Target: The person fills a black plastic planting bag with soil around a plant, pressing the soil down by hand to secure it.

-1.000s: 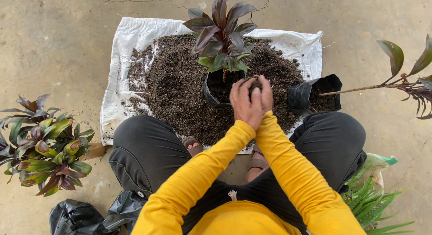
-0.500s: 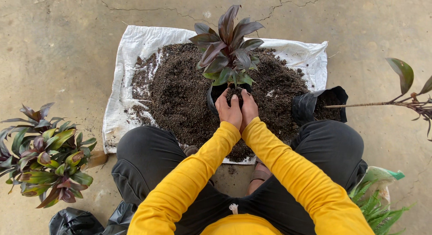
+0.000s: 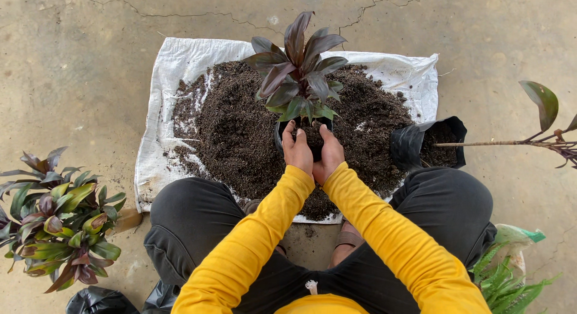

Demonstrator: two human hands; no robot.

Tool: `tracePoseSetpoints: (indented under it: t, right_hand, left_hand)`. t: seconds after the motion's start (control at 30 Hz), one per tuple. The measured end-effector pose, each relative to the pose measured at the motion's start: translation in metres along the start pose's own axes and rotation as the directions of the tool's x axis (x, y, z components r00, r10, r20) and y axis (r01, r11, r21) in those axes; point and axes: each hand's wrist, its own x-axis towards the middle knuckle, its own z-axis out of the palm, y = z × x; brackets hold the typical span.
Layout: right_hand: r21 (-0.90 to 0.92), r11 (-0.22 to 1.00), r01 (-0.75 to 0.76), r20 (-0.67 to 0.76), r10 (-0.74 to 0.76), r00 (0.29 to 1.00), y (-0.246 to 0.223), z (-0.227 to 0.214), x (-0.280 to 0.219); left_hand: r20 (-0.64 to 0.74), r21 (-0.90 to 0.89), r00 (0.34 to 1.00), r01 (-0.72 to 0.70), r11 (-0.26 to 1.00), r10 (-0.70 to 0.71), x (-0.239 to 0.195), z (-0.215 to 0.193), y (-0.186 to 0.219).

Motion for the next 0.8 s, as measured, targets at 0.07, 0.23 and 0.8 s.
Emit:
tracePoseSetpoints:
  t: [0.07,0.23,0.8]
  right_hand:
    - [0.026,1.000,-0.005,-0.008,0.005,1.000,0.000,0.005,-0.007]
    - [0.064,0.998,-0.013,-0.020,0.015,1.000,-0.003,0.016,-0.023]
    - [0.164,0.985,-0.050,-0.013,0.052,0.999,-0.021,0.041,-0.054]
  left_hand:
    - [0.012,-0.034,1.000,0.026,0.999,-0.025,0.000,0.000,0.003]
    - [0.025,-0.090,0.996,0.087,0.992,-0.085,-0.014,-0.004,0.021]
    - [0.065,-0.273,0.993,0.117,0.955,-0.103,-0.005,-0.008,0.019]
